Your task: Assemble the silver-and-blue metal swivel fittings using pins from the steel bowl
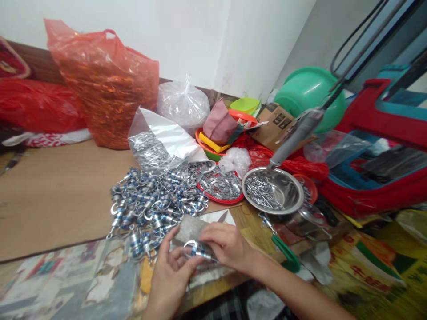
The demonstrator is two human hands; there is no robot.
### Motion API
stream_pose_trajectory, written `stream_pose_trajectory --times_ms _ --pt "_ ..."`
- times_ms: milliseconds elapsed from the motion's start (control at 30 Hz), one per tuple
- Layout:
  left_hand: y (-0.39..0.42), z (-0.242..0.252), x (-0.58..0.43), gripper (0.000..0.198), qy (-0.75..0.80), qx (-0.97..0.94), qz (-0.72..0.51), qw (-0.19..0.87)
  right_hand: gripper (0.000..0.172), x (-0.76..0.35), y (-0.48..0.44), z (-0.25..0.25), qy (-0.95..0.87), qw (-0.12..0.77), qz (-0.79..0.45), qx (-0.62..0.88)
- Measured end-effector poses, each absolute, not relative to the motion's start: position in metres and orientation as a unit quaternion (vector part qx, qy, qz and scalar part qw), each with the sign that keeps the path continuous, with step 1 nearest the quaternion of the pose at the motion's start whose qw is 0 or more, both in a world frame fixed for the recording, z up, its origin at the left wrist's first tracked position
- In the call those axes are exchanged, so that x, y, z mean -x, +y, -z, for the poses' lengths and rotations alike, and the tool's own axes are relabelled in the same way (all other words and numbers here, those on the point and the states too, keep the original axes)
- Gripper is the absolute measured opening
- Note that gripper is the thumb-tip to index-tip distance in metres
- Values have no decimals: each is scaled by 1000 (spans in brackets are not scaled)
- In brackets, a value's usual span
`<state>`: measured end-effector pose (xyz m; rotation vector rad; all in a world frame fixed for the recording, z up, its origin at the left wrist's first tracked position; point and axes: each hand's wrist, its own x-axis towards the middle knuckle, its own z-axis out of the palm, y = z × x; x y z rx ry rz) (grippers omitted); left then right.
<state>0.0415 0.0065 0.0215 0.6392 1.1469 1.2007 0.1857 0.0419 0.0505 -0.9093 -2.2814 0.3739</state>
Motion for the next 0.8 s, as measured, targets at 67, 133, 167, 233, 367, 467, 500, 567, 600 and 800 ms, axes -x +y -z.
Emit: stream_pose_trajectory --times_ms 67,133,167,233,367,467,500,567,600,800 --pt "7 -21 -41 85 497 -279 -525 632 21 -188 38 -48 -895 326 -82 293" --pt "6 -21 -42 86 496 -275 -525 635 21 -190 36 -47 -915 308 -38 257" --pt "6 -21 -42 85 496 -274 -524 636 21 -191 35 -48 -924 296 -22 241" --pt "6 -21 -42 84 494 -273 -526 636 21 -192 36 -50 -940 270 11 210" --pt "4 -20 -42 82 492 -274 -538 627 19 -195 39 -54 -955 238 80 158" --pt "5 -24 -39 62 509 -294 -522 617 19 -196 40 -55 -961 210 112 141" --pt "5 -26 -38 51 519 -311 -505 616 18 -196 40 -56 -963 201 117 138" --pt "6 -31 -36 30 538 -344 -469 610 17 -196 38 -57 -965 188 118 138" --pt "7 -32 -35 25 546 -357 -458 604 17 -197 37 -56 -966 185 112 142" --pt "8 -29 -37 25 550 -372 -452 595 25 -229 27 -33 -881 280 8 382"
